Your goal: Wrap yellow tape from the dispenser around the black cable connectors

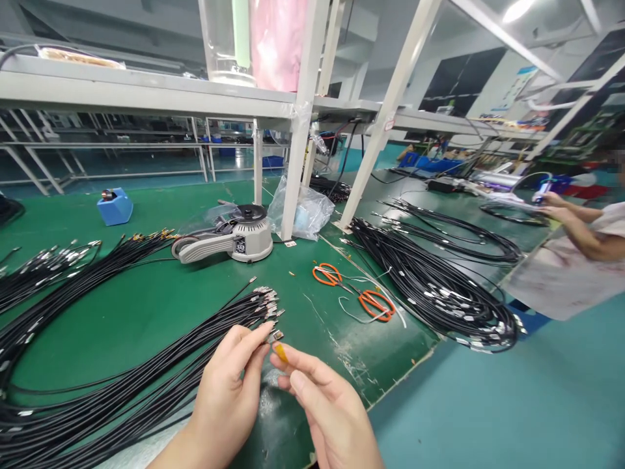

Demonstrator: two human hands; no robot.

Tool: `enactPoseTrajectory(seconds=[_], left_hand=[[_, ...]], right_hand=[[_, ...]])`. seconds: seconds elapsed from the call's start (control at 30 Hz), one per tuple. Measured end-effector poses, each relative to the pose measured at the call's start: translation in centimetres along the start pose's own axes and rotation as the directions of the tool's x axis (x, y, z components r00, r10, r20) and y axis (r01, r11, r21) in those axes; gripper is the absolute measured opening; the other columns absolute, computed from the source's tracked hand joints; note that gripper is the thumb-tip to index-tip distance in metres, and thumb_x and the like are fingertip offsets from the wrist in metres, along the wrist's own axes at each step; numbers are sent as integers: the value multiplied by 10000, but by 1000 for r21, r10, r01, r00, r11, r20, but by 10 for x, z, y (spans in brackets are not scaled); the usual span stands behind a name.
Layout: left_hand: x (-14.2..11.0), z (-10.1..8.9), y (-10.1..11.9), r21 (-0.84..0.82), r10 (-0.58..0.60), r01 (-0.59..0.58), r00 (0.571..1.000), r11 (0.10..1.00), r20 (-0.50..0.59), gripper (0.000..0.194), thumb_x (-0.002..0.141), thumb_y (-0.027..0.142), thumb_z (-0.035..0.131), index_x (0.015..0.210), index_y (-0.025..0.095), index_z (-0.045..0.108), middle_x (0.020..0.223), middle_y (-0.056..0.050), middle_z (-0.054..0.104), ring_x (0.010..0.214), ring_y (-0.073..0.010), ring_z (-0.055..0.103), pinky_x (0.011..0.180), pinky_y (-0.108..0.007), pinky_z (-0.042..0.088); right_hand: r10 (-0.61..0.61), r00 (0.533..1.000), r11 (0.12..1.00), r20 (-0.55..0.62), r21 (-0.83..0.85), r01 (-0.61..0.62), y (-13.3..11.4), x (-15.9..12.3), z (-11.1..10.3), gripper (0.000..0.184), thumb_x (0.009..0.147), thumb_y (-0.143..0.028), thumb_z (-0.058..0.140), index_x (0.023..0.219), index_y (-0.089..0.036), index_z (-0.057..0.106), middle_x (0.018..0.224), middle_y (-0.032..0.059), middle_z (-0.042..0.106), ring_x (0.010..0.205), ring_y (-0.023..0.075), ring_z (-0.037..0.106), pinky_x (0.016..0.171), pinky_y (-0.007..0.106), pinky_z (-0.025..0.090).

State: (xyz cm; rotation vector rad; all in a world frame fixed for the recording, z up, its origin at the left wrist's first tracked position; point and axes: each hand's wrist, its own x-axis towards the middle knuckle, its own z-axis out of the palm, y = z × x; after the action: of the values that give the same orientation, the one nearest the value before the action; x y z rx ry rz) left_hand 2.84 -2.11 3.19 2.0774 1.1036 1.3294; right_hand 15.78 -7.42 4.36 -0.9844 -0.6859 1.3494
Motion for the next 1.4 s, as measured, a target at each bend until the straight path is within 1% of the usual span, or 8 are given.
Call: enactPoseTrajectory(seconds=[0.07,0.13,0.23,0.37,0.47,0.7,1.17,1.4], left_hand=[[-2,1,-2,37,51,-49,997,998,-58,255,855,117,517,1068,249,565,847,13,619,764,-105,600,677,-201,489],[-3,1,-3,60,101,-96,992,994,-81,196,841,91,533,975,230,559,823,20,624,736,-99,592,665,-198,486],[-3,0,-4,68,188,-185,982,980,-35,190,843,41,504,916,208,555,777,13,610,707,-100,570,655,-211,483],[-2,-2,-4,104,308,-305,951,947,-15,250,837,-15,462,958,182,556,819,-26,609,743,-110,564,663,-219,492],[-1,-3,-3,147,358,-353,934,924,-9,278,829,-40,444,973,168,559,831,-42,604,748,-111,558,653,-213,495],[0,-5,-4,169,399,-394,917,903,1,296,828,-49,439,1010,152,558,861,-60,596,758,-109,548,649,-209,499],[1,-5,-3,161,406,-399,914,903,-11,320,816,-60,455,1040,135,575,845,-57,589,749,-105,544,642,-207,492],[0,-7,-2,141,390,-384,920,912,-20,390,813,-63,454,1115,162,556,851,-48,602,756,-111,558,649,-220,498]], right_hand=[[21,999,997,25,78,-23,5,-4,-1,346,692,-387,757,999,-229,734,1124,100,698,1079,269,606,897,356,478],[33,998,991,49,125,-39,8,-6,-2,358,687,-368,766,1018,-236,729,1162,101,681,1122,282,582,914,368,472],[45,997,985,65,165,-55,9,-6,-2,366,690,-342,768,1037,-236,721,1179,104,670,1155,293,561,935,389,460],[59,995,979,76,192,-73,8,-4,0,377,688,-332,769,1046,-229,717,1195,106,660,1161,299,556,951,403,448],[63,995,979,76,186,-77,7,-3,0,376,685,-323,771,1044,-225,718,1185,105,666,1153,297,563,957,402,440],[72,993,980,88,180,-87,6,-3,0,379,692,-325,766,1054,-227,714,1181,97,670,1152,291,564,968,395,433],[59,992,986,109,147,-75,1,-4,3,363,706,-343,751,1046,-220,718,1172,103,675,1154,292,561,968,395,427],[71,993,986,99,146,-85,-2,-3,4,345,706,-328,751,1032,-221,724,1127,98,698,1137,286,573,966,392,429]])
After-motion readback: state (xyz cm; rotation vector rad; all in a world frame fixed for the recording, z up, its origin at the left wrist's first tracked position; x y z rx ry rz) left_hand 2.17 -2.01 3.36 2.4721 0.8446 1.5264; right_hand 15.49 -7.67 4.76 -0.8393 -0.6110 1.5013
